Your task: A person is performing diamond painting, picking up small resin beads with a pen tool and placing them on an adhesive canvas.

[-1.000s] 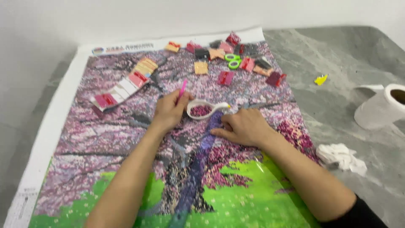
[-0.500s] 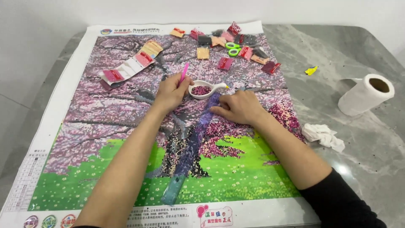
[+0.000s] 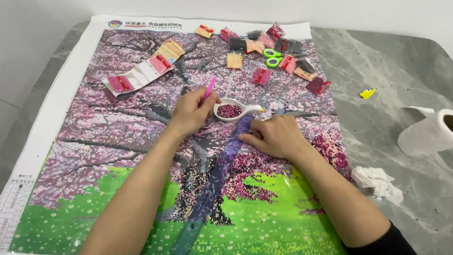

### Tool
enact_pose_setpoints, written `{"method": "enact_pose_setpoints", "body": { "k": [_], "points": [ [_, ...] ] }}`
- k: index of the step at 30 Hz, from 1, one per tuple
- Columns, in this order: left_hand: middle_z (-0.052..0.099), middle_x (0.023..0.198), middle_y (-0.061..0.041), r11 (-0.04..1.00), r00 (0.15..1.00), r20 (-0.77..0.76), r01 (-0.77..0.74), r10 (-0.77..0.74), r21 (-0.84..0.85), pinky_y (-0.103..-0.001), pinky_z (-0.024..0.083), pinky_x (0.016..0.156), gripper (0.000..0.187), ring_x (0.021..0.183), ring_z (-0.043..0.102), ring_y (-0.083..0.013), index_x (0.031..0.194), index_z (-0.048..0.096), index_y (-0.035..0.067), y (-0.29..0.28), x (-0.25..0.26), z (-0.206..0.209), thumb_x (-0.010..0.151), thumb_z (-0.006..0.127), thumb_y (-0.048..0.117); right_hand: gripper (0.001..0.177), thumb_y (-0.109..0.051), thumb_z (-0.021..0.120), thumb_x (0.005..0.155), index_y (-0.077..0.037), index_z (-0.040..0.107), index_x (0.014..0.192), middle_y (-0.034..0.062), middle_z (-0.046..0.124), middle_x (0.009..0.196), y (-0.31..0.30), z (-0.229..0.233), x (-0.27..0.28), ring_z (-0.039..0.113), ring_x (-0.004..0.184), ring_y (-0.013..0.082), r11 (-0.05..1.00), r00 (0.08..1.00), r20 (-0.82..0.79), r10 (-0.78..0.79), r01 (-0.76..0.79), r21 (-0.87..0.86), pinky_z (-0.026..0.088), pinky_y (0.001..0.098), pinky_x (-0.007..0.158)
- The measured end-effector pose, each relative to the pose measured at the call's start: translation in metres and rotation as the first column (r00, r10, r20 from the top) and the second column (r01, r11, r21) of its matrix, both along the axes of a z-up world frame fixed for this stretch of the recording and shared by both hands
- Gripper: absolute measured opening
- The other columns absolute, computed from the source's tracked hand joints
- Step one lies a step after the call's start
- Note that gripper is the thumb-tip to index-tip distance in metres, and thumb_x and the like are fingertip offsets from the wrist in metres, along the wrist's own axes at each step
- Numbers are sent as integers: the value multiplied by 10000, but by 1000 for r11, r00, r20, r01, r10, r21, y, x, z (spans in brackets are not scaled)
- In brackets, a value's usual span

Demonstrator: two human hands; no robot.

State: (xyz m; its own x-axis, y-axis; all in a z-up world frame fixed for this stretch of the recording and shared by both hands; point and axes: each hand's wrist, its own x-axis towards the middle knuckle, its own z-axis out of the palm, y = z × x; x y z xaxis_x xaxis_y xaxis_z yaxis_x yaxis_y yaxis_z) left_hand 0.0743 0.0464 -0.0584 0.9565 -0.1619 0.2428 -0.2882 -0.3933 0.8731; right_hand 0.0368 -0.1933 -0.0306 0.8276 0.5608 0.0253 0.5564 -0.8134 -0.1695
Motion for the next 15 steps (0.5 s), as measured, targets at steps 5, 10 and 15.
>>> {"method": "enact_pose_setpoints", "body": {
  "k": [5, 10, 15],
  "points": [
    [598, 528, -41, 1000, 1000, -13, 10, -10, -11, -304, 483, 613, 375, 562, 605, -194, 720, 672, 151, -2, -2, -3, 1001, 546, 365, 571, -625, 469, 951, -190, 548, 590, -26, 484, 397, -2, -4, 0, 538, 394, 172, 1000, 1000, -18, 5, -5, -3, 445, 266, 503],
    [601, 536, -33, 999, 999, 34, -5, 7, -36, -315, 506, 625, 344, 583, 632, -206, 753, 675, 138, -2, -5, 7, 1001, 554, 345, 548, -622, 487, 935, -186, 532, 606, 14, 521, 414, -4, -7, 1, 616, 447, 238, 999, 1000, 2, -29, 29, 18, 457, 330, 511],
    [639, 584, -28, 994, 997, 71, 3, 5, -107, -295, 511, 595, 338, 577, 627, -179, 796, 681, 141, 4, 3, -1, 1001, 525, 360, 536, -661, 500, 892, -201, 530, 618, 38, 559, 450, 1, -11, 2, 658, 531, 275, 994, 996, 25, -89, 90, -68, 480, 361, 552]
  ]
}}
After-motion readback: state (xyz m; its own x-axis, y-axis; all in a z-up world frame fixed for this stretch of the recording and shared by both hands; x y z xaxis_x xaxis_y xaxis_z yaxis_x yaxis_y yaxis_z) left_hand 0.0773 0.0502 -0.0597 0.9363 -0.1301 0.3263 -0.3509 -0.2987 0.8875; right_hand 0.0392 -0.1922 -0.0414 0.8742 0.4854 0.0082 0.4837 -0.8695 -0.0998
